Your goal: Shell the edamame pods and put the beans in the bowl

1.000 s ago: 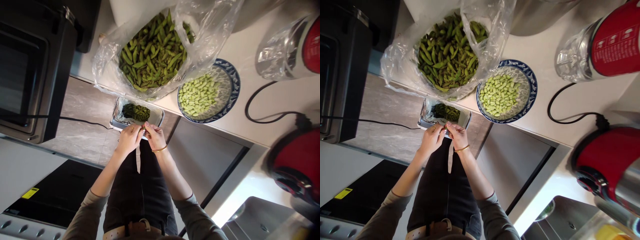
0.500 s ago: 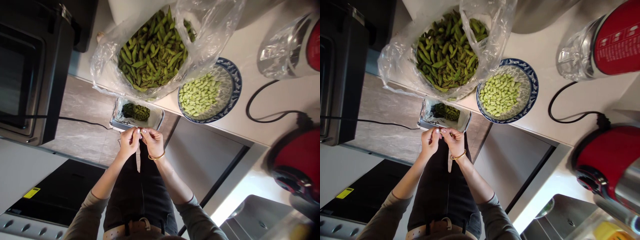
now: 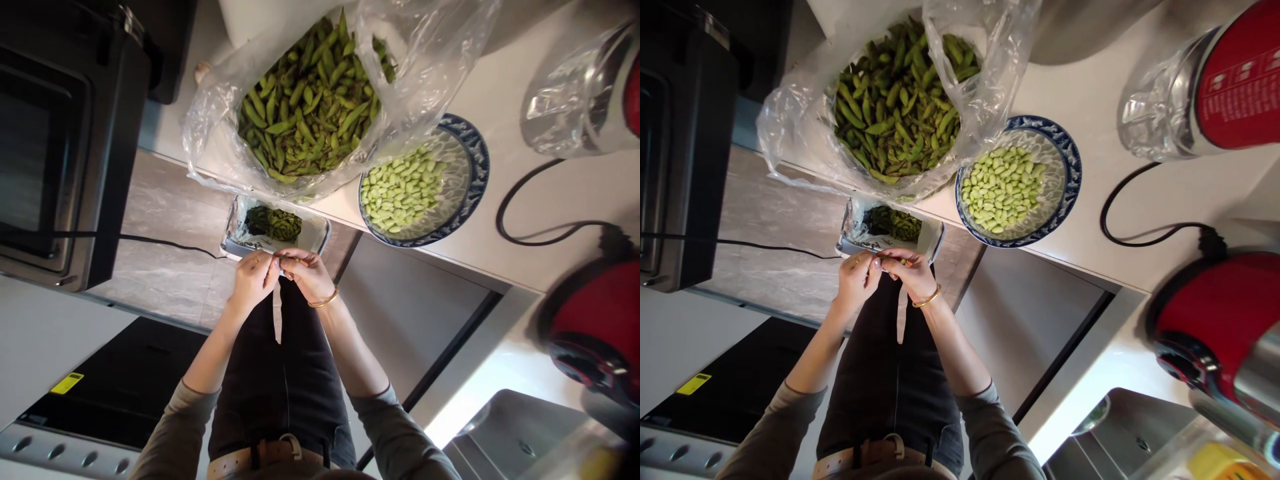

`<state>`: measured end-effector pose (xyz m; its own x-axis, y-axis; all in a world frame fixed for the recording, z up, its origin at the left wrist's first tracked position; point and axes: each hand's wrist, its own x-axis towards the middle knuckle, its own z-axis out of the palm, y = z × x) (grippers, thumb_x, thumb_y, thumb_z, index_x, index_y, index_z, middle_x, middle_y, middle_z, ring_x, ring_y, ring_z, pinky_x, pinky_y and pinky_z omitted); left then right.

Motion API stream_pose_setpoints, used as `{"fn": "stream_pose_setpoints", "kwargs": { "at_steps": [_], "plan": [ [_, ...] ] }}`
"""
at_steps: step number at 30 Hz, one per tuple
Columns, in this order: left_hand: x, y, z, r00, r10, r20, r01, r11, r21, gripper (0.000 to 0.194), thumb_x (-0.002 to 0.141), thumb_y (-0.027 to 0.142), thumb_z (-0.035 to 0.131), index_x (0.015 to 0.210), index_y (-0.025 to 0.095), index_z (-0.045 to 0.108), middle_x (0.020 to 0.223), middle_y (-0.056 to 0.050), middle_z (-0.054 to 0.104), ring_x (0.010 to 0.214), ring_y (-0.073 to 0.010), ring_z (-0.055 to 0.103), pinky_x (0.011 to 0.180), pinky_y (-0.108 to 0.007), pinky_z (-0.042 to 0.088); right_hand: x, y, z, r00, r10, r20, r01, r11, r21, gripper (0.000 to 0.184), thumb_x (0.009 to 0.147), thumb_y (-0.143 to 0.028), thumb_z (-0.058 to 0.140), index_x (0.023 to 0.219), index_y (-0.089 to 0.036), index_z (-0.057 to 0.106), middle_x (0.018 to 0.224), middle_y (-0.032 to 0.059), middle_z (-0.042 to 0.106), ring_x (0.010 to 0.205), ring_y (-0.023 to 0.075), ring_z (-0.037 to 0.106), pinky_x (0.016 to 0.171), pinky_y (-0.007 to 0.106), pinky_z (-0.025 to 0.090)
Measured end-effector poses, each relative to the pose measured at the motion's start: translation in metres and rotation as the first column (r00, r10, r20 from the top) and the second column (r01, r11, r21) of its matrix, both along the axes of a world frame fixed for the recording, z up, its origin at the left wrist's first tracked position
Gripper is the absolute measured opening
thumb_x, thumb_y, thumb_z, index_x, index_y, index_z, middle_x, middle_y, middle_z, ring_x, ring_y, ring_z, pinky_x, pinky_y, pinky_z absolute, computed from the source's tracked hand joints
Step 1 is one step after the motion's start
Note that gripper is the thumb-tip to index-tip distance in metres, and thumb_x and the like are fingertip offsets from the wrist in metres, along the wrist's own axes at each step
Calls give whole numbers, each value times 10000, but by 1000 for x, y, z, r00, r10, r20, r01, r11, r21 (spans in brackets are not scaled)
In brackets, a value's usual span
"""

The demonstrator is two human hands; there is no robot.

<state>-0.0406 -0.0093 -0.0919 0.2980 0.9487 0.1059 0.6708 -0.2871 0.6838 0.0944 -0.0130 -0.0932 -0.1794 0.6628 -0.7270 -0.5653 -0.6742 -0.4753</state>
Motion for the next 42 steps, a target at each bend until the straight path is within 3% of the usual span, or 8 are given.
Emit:
{"fn": "stream_pose_setpoints", "kwargs": {
  "at_steps": [5,9,12,18,24,31,36,42],
  "plan": [
    [-6,0,2,991,12,132,-3,997,-74,337,946,246,367,616,199,414,527,17,483,487,-95,473,511,-224,369,2,1,1,995,52,-91,-51,999,7,229,517,-234,813,744,-237,776,620,-8,679,568,92,514,496,234,362],
    [-5,0,4,971,80,224,-40,983,-177,364,953,270,378,600,192,421,489,33,454,436,-80,432,478,-217,344,2,-1,1,993,51,-110,-48,998,27,238,516,-233,821,749,-253,777,644,-17,690,562,84,505,508,235,374],
    [-3,0,5,967,67,247,-25,985,-172,346,945,250,393,605,190,427,501,33,459,435,-77,421,469,-217,331,4,-2,0,991,62,-117,-57,998,38,250,525,-237,825,769,-251,776,634,-22,687,551,79,501,518,237,383],
    [-4,5,3,980,-49,190,61,996,-58,296,925,190,408,630,194,426,538,30,456,490,-87,445,499,-217,349,14,-1,1,989,70,-132,-63,997,50,264,539,-255,826,798,-250,774,713,1,720,639,121,599,537,245,412],
    [-5,8,2,986,-145,81,143,989,33,272,885,140,450,627,200,388,543,38,430,519,-99,437,526,-233,345,18,0,-1,985,104,-137,-95,993,70,256,580,-323,828,803,-213,769,695,7,708,622,105,583,552,239,438],
    [0,4,3,983,-90,162,93,996,-8,290,912,158,421,628,197,374,535,44,409,488,-81,412,486,-224,311,14,-1,-8,987,88,-134,-79,994,71,231,528,-293,861,713,-208,753,587,-29,656,540,73,538,512,210,421],
    [-3,5,0,981,-161,104,163,987,-9,280,905,145,432,635,198,378,547,40,412,508,-89,416,502,-227,324,17,-1,-9,983,115,-140,-106,992,70,223,534,-210,841,732,-199,741,609,-34,650,554,79,548,529,217,443],
    [-7,7,-3,988,-144,49,146,989,-35,284,914,153,413,634,198,394,558,31,447,517,-94,443,520,-228,345,16,-3,-14,980,97,-174,-89,995,51,253,555,-138,775,798,-206,748,722,-15,708,652,102,617,628,233,495]
  ]
}}
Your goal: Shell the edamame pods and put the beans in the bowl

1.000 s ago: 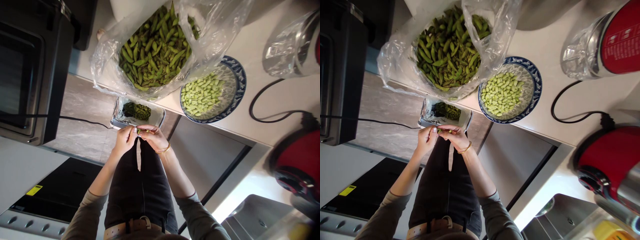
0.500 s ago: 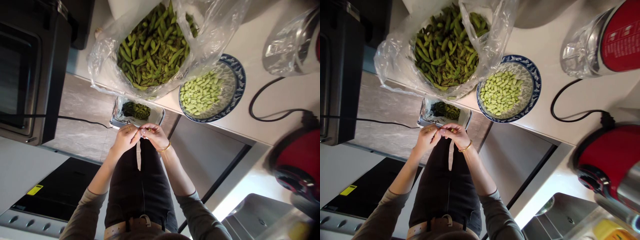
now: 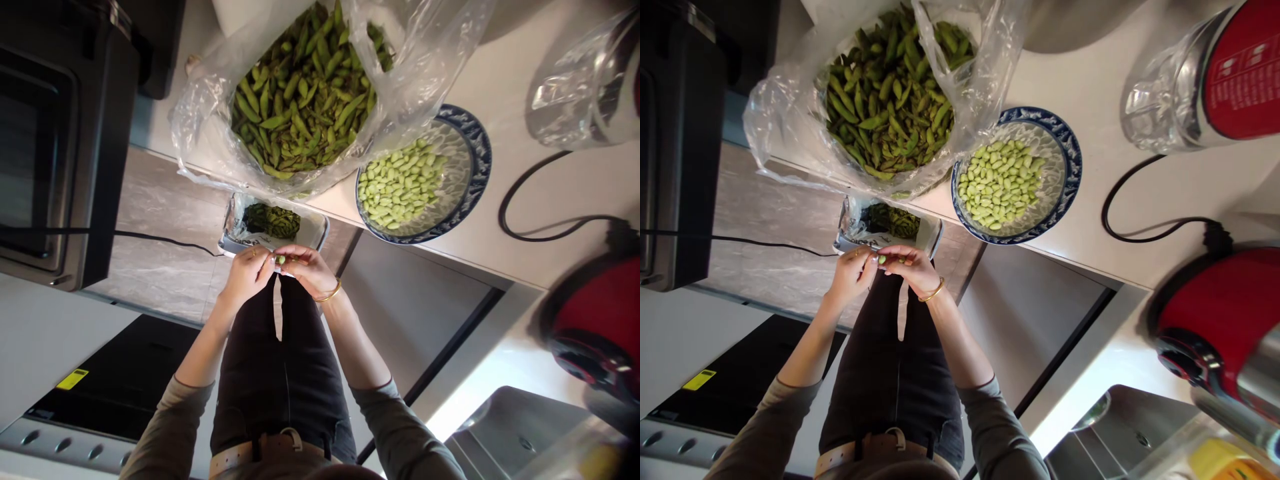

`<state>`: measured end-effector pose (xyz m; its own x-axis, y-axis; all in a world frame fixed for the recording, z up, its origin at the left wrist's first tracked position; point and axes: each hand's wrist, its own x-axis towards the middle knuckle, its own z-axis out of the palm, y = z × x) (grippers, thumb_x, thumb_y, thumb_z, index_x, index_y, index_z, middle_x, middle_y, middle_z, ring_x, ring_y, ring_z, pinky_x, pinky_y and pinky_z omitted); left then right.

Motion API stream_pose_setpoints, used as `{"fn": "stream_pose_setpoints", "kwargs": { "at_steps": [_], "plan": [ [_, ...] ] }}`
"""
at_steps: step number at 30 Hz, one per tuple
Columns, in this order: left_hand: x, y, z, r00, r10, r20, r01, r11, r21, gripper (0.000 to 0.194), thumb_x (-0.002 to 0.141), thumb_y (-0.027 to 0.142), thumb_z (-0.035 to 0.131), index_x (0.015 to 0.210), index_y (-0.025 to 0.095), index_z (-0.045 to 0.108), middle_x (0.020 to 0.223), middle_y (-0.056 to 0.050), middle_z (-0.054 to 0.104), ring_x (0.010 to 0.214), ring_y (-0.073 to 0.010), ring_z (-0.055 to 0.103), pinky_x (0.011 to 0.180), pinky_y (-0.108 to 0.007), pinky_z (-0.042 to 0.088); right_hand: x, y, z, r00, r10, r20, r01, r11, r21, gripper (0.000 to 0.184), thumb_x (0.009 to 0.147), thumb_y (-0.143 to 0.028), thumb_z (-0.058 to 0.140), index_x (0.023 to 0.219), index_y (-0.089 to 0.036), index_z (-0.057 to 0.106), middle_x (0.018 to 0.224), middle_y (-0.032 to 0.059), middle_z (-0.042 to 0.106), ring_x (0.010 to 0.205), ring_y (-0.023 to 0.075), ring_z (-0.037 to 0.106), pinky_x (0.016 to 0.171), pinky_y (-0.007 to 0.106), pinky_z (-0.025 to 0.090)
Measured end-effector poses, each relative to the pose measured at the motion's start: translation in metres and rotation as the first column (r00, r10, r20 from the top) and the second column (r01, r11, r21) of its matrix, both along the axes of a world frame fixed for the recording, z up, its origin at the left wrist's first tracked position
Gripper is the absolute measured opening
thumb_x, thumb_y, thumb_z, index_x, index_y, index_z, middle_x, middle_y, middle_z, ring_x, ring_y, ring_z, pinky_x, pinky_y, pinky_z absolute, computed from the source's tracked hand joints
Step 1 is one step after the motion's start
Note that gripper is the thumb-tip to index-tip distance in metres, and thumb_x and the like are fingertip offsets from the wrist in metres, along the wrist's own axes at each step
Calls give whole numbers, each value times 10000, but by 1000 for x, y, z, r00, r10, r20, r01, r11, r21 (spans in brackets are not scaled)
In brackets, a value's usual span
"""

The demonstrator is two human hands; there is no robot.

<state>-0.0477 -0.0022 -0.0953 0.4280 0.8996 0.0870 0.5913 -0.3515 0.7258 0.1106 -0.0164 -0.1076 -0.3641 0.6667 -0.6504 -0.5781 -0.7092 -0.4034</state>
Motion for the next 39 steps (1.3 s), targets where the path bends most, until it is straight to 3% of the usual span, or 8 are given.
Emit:
{"fn": "stream_pose_setpoints", "kwargs": {
  "at_steps": [7,13,20,22,25,28,33,39],
  "plan": [
    [-5,2,-2,983,-52,-175,64,996,64,269,915,193,419,648,199,450,571,7,498,570,-132,493,576,-261,365,8,5,-1,998,41,-37,-41,999,7,262,612,-159,695,867,-190,747,770,6,721,731,118,643,722,253,512],
    [-6,1,-7,960,50,-276,-96,983,-156,326,963,331,309,737,196,501,636,-25,556,617,-164,548,606,-279,388,5,9,-17,992,-49,119,55,997,-56,187,663,-293,673,799,-180,734,726,22,688,674,114,613,564,219,453],
    [-8,-2,-15,943,54,-329,-184,908,-377,348,967,303,209,845,203,519,691,-28,564,664,-180,572,637,-281,406,9,-8,-38,944,-53,325,80,994,-69,209,664,-341,661,809,-193,691,551,-38,556,432,60,361,413,216,234],
    [-8,-2,-19,933,75,-352,-213,903,-372,299,956,283,250,884,203,530,737,-35,593,699,-182,589,660,-280,413,7,-10,-46,883,18,470,-15,1000,-10,206,704,-349,639,831,-195,687,528,-52,507,452,75,388,434,222,267],
    [-8,-2,-25,900,147,-411,-290,905,-312,239,942,299,339,934,193,552,743,-36,610,689,-178,591,648,-272,407,-7,3,-71,645,116,755,-222,974,40,138,761,-281,604,817,-189,690,560,-43,531,566,109,504,567,243,396],
    [-10,-2,-29,894,213,-393,-328,911,-251,212,932,306,405,915,185,577,699,-18,603,625,-146,564,618,-249,393,-27,31,-111,416,406,813,-351,897,-268,104,793,-208,626,812,-130,691,761,33,654,803,164,603,764,282,453],
    [-16,-6,-30,918,256,-302,-326,922,-209,184,922,283,450,883,172,591,709,-16,618,611,-122,557,601,-232,386,-45,59,-163,339,532,776,-283,844,-455,282,908,-329,545,1147,-186,590,1209,95,589,1030,210,601,868,394,521],
    [-20,-10,-35,912,284,-297,-358,904,-236,197,931,294,447,923,172,601,792,-48,660,713,-155,608,677,-257,431,-45,55,-181,226,545,808,-224,836,-501,258,729,-205,699,943,-61,703,967,195,707,1020,313,645,810,335,527]
  ]
}}
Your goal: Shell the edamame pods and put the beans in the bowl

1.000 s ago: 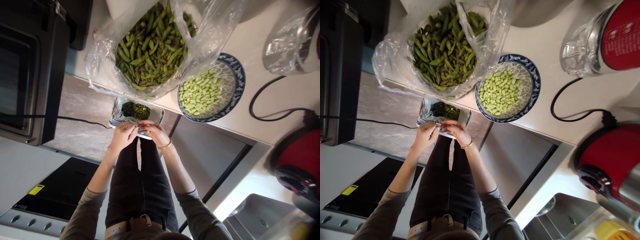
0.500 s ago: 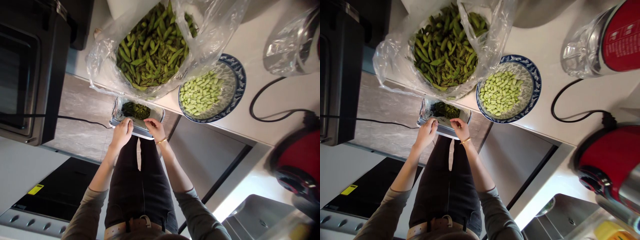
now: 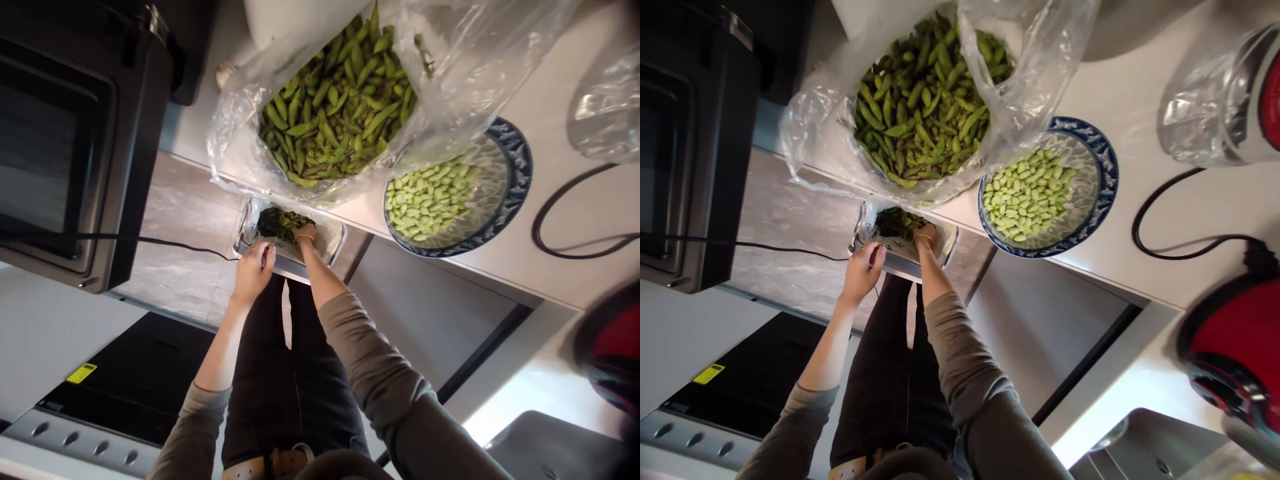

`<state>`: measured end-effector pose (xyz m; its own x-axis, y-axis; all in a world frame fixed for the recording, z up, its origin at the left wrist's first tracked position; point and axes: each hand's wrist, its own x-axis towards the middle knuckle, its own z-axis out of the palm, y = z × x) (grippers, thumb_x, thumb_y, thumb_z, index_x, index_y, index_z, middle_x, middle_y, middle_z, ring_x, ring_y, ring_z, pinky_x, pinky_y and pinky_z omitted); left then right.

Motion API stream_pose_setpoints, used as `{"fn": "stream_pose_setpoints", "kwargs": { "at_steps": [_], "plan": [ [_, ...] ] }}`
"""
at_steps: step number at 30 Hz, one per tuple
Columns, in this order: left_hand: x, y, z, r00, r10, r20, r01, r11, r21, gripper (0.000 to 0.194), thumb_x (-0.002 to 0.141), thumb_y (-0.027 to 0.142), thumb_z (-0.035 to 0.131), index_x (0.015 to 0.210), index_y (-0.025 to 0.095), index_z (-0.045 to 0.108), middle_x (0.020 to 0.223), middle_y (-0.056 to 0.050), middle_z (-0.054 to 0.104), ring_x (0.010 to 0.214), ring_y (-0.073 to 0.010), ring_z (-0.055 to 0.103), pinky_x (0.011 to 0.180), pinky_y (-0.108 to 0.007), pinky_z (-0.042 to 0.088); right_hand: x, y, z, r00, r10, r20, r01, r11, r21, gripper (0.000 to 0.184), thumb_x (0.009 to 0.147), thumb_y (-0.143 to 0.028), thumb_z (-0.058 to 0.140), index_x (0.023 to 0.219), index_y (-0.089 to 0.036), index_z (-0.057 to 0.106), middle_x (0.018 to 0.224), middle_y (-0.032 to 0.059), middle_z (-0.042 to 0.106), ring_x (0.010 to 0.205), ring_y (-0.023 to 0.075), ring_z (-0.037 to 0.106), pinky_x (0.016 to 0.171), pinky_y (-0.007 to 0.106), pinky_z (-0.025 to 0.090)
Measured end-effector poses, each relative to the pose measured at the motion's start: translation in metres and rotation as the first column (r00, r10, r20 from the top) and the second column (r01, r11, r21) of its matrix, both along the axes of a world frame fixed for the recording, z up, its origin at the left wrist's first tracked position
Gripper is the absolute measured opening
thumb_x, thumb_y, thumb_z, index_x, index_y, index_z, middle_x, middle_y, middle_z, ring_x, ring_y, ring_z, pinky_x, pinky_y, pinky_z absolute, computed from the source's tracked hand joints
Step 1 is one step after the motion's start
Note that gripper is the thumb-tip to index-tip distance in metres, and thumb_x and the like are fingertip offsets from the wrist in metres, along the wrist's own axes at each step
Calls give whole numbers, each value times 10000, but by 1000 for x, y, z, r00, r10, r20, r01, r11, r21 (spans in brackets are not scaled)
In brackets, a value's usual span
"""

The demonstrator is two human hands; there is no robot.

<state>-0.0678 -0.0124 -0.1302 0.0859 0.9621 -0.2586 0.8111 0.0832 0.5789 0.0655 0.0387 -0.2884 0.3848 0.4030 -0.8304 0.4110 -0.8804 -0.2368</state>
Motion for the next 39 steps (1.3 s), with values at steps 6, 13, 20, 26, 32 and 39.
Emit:
{"fn": "stream_pose_setpoints", "kwargs": {
  "at_steps": [6,13,20,26,32,39],
  "plan": [
    [-1,3,-6,1000,-12,1,12,999,-43,201,932,288,453,961,169,612,832,-60,678,729,-158,619,677,-254,438,-4,4,-12,1000,4,20,-4,1000,-19,287,709,-216,677,952,-69,719,1016,181,716,989,293,666,830,333,524],
    [-4,6,-10,998,-5,62,7,1000,-25,175,920,246,479,989,171,622,918,-69,704,822,-166,651,746,-281,486,-5,8,-14,996,-86,-24,85,996,-26,306,718,-190,639,996,-74,692,1040,174,710,984,274,656,795,316,509],
    [-7,7,-13,887,204,415,-181,979,-93,240,908,294,524,1096,189,632,1044,-81,718,858,-158,695,802,-304,560,1,1,37,946,-180,-269,203,977,59,175,822,-264,485,761,-165,616,689,67,696,569,144,589,500,239,439],
    [2,6,5,824,153,546,-165,986,-26,194,892,286,561,1038,213,664,1112,-85,687,1046,-183,643,906,-352,531,19,-21,113,397,-250,-883,509,861,-15,114,673,-268,611,740,-176,610,634,2,643,541,97,530,437,195,330],
    [8,9,24,951,0,309,-78,968,239,117,847,249,628,947,235,688,905,-33,661,908,-166,607,825,-345,519,21,-38,162,364,-137,-921,509,858,73,306,639,-427,752,831,-204,671,702,-6,620,593,101,520,486,223,373],
    [14,9,34,981,-98,166,38,941,336,73,855,235,615,789,205,625,789,-9,640,796,-151,602,727,-304,505,16,-46,174,678,-1,-735,497,738,457,204,681,-418,742,758,-238,685,797,20,655,741,164,577,700,316,476]
  ]
}}
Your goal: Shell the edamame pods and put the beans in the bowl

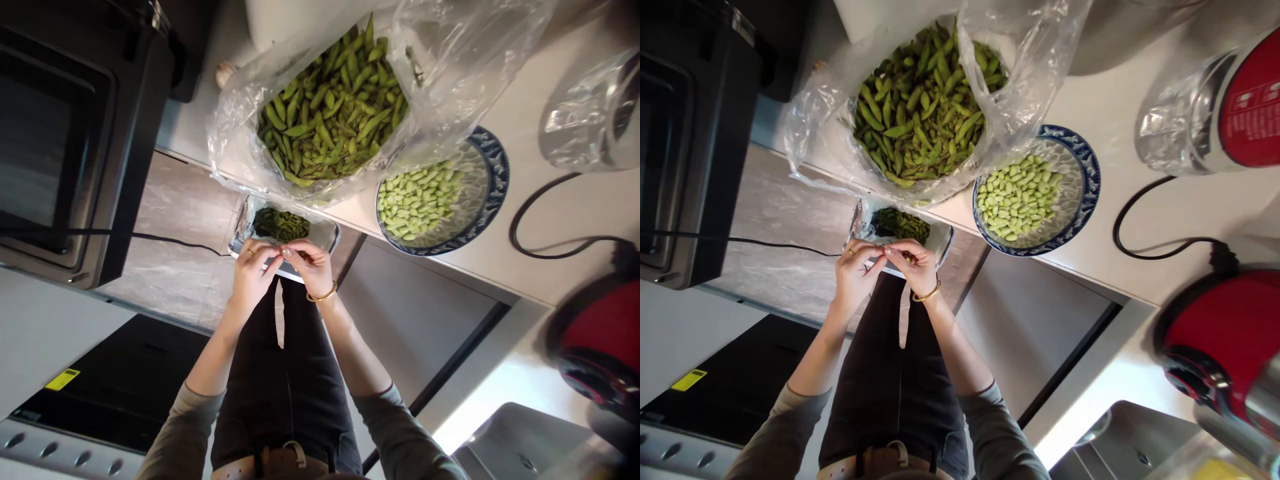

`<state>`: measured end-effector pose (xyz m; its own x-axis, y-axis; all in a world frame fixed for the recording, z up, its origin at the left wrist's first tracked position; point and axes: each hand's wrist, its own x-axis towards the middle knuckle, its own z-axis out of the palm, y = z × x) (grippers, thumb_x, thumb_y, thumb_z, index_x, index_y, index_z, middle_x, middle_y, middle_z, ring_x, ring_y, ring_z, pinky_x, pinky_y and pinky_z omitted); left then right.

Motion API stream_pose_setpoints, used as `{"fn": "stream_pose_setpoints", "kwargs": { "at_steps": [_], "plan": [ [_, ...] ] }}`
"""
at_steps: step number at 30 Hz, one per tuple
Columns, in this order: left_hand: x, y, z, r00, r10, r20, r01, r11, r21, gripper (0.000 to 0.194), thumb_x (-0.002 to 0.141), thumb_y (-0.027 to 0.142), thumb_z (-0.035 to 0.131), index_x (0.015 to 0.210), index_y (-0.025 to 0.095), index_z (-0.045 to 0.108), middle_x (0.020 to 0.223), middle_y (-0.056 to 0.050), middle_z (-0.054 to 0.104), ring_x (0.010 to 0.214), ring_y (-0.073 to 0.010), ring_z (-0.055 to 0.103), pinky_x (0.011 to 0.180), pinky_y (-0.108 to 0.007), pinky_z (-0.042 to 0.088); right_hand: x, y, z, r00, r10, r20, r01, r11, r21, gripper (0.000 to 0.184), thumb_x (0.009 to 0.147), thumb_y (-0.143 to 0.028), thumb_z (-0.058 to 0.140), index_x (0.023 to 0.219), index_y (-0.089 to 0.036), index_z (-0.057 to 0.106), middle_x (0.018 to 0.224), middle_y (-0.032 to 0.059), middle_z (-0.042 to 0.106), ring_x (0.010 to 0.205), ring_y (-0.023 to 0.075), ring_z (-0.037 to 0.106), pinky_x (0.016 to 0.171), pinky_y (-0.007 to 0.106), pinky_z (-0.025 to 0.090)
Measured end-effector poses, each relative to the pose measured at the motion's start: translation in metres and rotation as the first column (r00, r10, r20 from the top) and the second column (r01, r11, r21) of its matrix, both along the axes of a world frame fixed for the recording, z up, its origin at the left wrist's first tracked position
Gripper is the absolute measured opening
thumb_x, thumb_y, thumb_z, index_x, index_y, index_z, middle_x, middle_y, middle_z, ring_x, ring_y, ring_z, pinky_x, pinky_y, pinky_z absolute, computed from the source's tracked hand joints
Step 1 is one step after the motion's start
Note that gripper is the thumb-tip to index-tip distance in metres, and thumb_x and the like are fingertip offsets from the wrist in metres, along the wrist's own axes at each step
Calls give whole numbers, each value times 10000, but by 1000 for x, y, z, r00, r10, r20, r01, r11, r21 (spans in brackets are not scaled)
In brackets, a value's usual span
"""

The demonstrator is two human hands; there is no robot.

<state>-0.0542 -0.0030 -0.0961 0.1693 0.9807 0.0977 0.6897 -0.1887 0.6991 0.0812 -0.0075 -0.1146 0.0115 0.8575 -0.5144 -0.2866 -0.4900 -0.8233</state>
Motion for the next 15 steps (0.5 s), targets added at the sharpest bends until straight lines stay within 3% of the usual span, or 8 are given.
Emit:
{"fn": "stream_pose_setpoints", "kwargs": {
  "at_steps": [5,9,12,15],
  "plan": [
    [5,-4,-3,999,-29,-43,28,999,-36,111,878,239,580,775,201,598,739,-10,632,778,-162,588,711,-300,483,0,-3,-1,992,55,111,-57,998,14,222,766,-449,657,784,-228,641,783,22,612,733,165,541,713,313,457],
    [6,-6,-5,983,-83,-165,71,994,-79,78,890,239,556,864,187,607,804,-42,652,816,-190,585,734,-317,473,2,-5,-5,988,71,134,-75,997,22,269,800,-486,604,795,-217,598,728,6,553,657,142,486,650,290,429],
    [3,-5,-5,946,-188,-264,165,981,-104,134,897,223,535,783,181,593,736,-39,624,772,-193,570,695,-308,458,2,-6,-9,991,100,88,-100,995,-6,280,809,-496,585,796,-216,579,684,-10,505,601,125,432,597,277,398],
    [0,-2,-7,936,-247,-252,222,967,-124,215,892,217,541,679,187,551,653,-22,572,726,-184,551,656,-291,441,3,-8,-13,987,129,95,-129,992,-6,266,814,-478,581,797,-213,577,682,-13,495,605,124,428,603,276,393]
  ]
}}
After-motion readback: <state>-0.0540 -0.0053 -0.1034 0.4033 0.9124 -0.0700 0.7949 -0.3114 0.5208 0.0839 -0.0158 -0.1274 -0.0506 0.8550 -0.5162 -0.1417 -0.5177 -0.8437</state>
